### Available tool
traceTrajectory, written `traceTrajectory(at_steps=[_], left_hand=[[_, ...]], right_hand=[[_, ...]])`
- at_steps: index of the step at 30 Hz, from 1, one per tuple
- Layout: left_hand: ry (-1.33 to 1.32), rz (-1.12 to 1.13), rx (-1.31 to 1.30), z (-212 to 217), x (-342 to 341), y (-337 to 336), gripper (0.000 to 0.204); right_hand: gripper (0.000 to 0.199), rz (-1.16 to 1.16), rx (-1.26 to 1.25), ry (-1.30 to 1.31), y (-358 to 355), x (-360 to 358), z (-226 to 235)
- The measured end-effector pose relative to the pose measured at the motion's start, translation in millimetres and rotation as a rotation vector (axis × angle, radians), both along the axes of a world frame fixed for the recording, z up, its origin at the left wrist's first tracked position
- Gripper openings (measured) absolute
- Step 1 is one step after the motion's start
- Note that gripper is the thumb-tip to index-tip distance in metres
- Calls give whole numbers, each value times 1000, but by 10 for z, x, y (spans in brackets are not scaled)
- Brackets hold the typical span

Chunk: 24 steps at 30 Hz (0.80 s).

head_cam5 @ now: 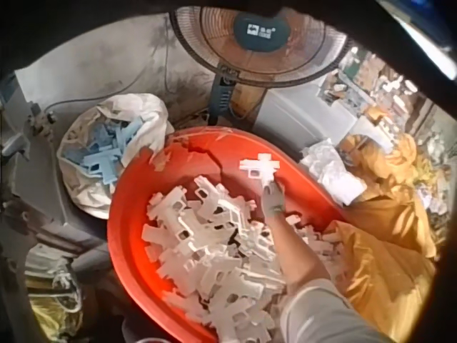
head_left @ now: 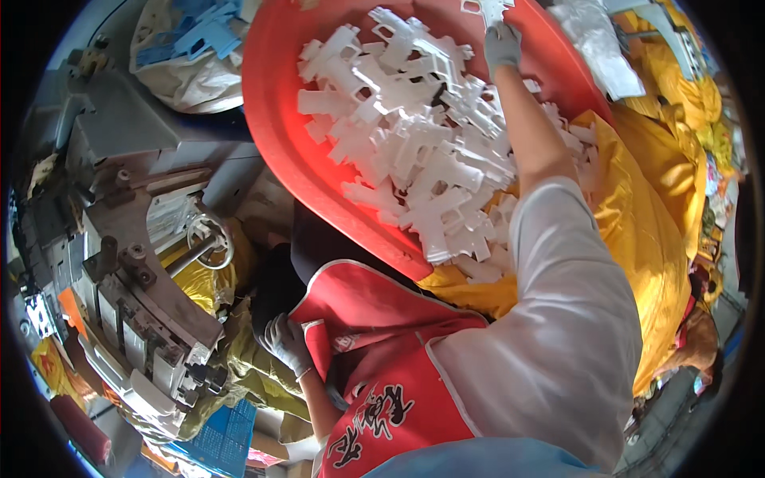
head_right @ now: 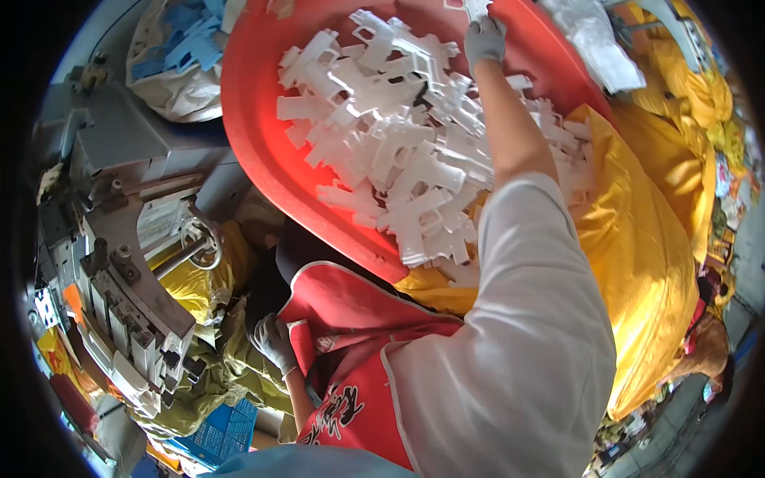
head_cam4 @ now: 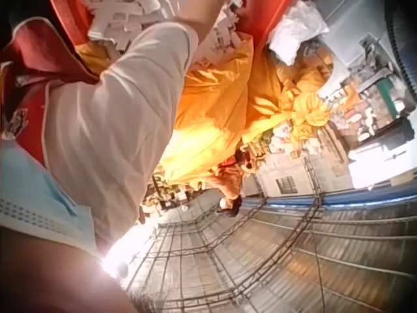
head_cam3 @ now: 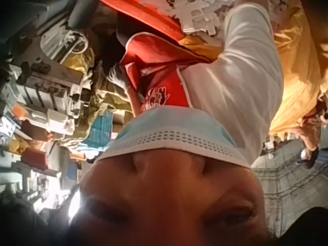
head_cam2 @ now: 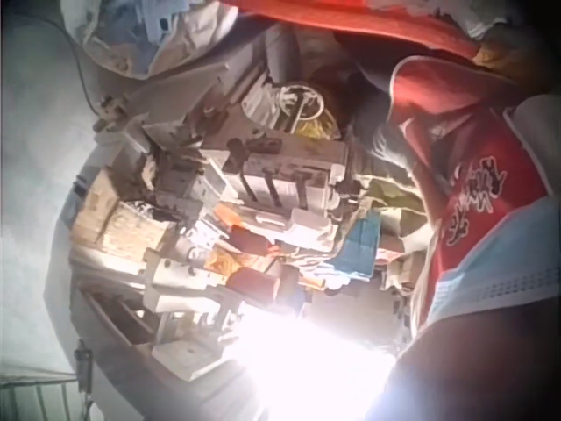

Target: The person prints toy gun components by mounting them onto a printing machine fixture, transfers the finished components into a collection bag, and pours additional toy gun pieces from a large sack into a basin.

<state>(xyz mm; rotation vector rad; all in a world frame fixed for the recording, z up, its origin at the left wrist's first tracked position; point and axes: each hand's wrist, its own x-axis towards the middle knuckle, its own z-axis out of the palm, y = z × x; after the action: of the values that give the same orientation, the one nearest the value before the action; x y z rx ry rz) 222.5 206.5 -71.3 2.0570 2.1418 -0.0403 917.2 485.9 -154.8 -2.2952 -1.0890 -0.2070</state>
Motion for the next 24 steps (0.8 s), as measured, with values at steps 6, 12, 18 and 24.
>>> traceTrajectory(at_steps=[6, 12, 18, 24], left_hand=[[-6, -46, -23, -91, 34, 128, 24], [22, -119, 101, -57, 36, 59, 21], [-147, -88, 100, 112, 153, 69, 22], [-203, -32, 188, -9, 142, -315, 28]], right_hand=[[29, 729, -67, -286, -1333, -670, 767], [35, 666, -296, -34, -1688, -1197, 1024], [63, 500, -392, 84, -1442, -1409, 260], [62, 368, -511, -22, -1402, -1431, 73]])
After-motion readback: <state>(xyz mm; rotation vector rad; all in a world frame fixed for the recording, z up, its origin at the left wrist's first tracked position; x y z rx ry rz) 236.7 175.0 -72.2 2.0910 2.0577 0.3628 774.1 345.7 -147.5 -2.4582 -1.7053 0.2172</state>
